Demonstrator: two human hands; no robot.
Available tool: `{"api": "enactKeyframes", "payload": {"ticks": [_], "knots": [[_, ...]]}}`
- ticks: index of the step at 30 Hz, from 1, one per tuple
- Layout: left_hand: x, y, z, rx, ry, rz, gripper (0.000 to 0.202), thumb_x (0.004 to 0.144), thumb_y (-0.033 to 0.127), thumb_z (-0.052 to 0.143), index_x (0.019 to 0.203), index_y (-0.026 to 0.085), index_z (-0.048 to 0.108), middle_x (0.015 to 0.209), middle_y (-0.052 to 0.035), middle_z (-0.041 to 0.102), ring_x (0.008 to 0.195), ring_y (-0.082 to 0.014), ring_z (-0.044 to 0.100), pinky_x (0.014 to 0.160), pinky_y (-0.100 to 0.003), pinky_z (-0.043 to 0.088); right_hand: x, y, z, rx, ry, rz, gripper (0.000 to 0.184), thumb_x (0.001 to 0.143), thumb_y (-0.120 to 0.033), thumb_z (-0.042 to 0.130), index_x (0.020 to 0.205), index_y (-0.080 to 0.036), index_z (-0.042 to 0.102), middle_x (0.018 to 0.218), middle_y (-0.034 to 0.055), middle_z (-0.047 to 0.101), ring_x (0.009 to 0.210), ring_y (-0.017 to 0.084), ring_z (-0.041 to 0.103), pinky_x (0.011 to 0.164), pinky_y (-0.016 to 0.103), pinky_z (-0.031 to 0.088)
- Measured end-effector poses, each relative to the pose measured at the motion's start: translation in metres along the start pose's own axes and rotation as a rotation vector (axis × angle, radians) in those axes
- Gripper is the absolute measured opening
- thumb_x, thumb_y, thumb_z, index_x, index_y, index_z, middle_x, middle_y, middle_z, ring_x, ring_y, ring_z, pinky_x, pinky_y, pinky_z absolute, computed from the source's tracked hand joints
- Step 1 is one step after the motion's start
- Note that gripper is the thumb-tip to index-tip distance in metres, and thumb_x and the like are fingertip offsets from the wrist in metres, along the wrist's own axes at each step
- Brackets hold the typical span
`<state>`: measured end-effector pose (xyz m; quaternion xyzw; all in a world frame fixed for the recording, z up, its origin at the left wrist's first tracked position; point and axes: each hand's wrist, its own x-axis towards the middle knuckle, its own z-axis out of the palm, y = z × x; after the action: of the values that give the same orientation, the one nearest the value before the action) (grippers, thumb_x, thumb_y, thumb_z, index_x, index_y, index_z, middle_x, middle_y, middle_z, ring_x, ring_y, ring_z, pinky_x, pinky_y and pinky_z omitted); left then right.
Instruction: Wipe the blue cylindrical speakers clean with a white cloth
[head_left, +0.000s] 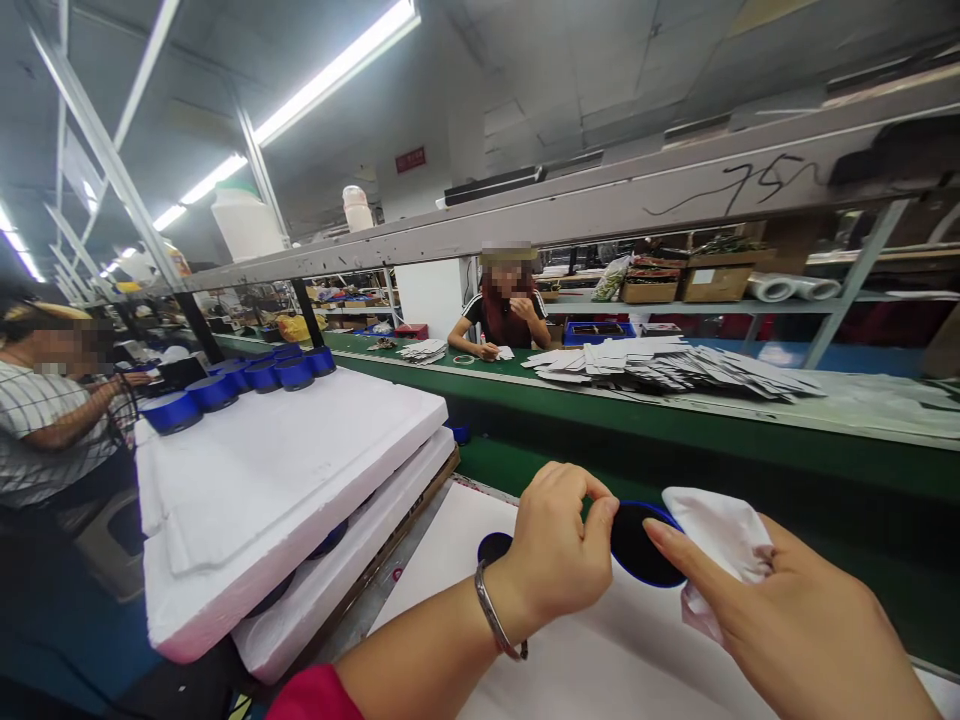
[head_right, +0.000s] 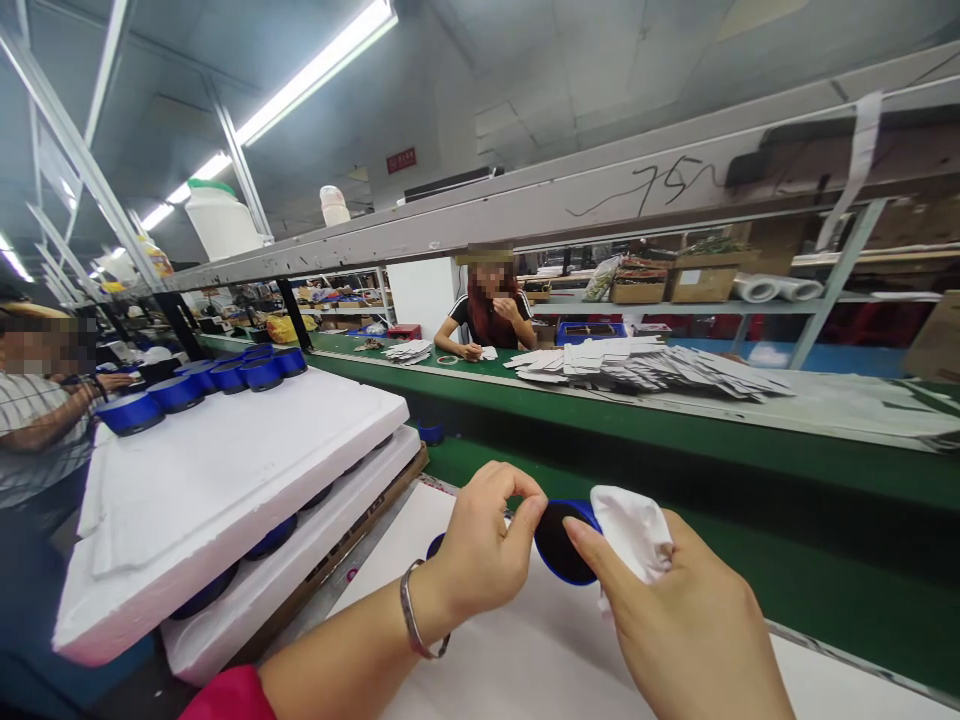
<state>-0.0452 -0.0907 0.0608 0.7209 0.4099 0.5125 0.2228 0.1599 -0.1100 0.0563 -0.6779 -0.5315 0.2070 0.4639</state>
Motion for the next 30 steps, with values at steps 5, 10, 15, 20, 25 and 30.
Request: {"api": "enactKeyframes", "payload": {"ticks": [5, 10, 15, 20, 25, 30], "knots": [[0.002, -0.002, 0.001, -0.071, -0.053, -0.148, 0.018, 0.106, 0.023, 0.058, 0.089, 0.024, 0.053, 0.093, -0.0043, 0.066, 0.093, -0.0239, 0.062, 0.089, -0.040, 0.050, -0.002, 0.004, 0.003, 0.120, -0.107, 0.238, 0.088, 0.054, -0.097, 0.088, 0.101, -0.023, 0.083, 0.075, 0.0110, 0.075, 0.061, 0.032, 0.071, 0.048, 0.036, 0.056], [0.014, -0.005, -0.006, -0.179, 0.004, -0.258, 0.027, 0.110, 0.021, 0.054, 0.083, 0.024, 0.050, 0.088, -0.0014, 0.062, 0.091, -0.0203, 0.060, 0.086, -0.036, 0.049, -0.009, -0.028, -0.004, 0.313, -0.069, 0.383, 0.089, 0.036, -0.082, 0.094, 0.097, -0.019, 0.081, 0.068, 0.0123, 0.071, 0.054, 0.025, 0.062, 0.047, 0.033, 0.050], [0.022, -0.013, -0.018, -0.274, -0.053, -0.232, 0.017, 0.105, 0.033, 0.068, 0.094, 0.020, 0.069, 0.105, -0.0078, 0.076, 0.101, -0.0223, 0.071, 0.096, -0.038, 0.058, -0.007, -0.047, -0.003, 0.631, -0.014, 0.554, 0.104, 0.016, -0.057, 0.102, 0.109, -0.016, 0.081, 0.102, 0.0161, 0.083, 0.072, 0.026, 0.072, 0.049, 0.026, 0.057], [0.026, -0.019, -0.026, -0.423, -0.506, -0.089, 0.109, 0.063, 0.029, 0.108, 0.162, 0.028, 0.063, 0.185, -0.0190, 0.047, 0.166, -0.0433, 0.054, 0.117, -0.051, 0.065, -0.009, -0.042, 0.005, 0.809, -0.133, 0.574, 0.102, 0.017, -0.052, 0.108, 0.111, -0.020, 0.080, 0.110, 0.0143, 0.083, 0.098, 0.039, 0.079, 0.055, 0.033, 0.067], [0.020, -0.025, -0.004, -0.229, -0.396, 0.066, 0.096, 0.067, 0.055, 0.112, 0.148, 0.022, 0.073, 0.154, -0.0191, 0.075, 0.145, -0.0422, 0.072, 0.133, -0.061, 0.056, -0.009, -0.032, 0.011, 0.755, -0.248, 0.512, 0.086, 0.038, -0.073, 0.108, 0.099, -0.021, 0.077, 0.101, 0.0145, 0.080, 0.097, 0.041, 0.080, 0.061, 0.038, 0.070], [0.012, -0.025, 0.006, -0.032, -0.265, 0.234, 0.092, 0.076, 0.049, 0.106, 0.155, 0.021, 0.068, 0.154, -0.0191, 0.074, 0.144, -0.0406, 0.073, 0.128, -0.055, 0.063, 0.003, -0.010, 0.007, 0.772, 0.011, 0.469, 0.068, 0.056, -0.071, 0.098, 0.102, -0.023, 0.079, 0.108, 0.0140, 0.081, 0.103, 0.038, 0.079, 0.054, 0.030, 0.064]]}}
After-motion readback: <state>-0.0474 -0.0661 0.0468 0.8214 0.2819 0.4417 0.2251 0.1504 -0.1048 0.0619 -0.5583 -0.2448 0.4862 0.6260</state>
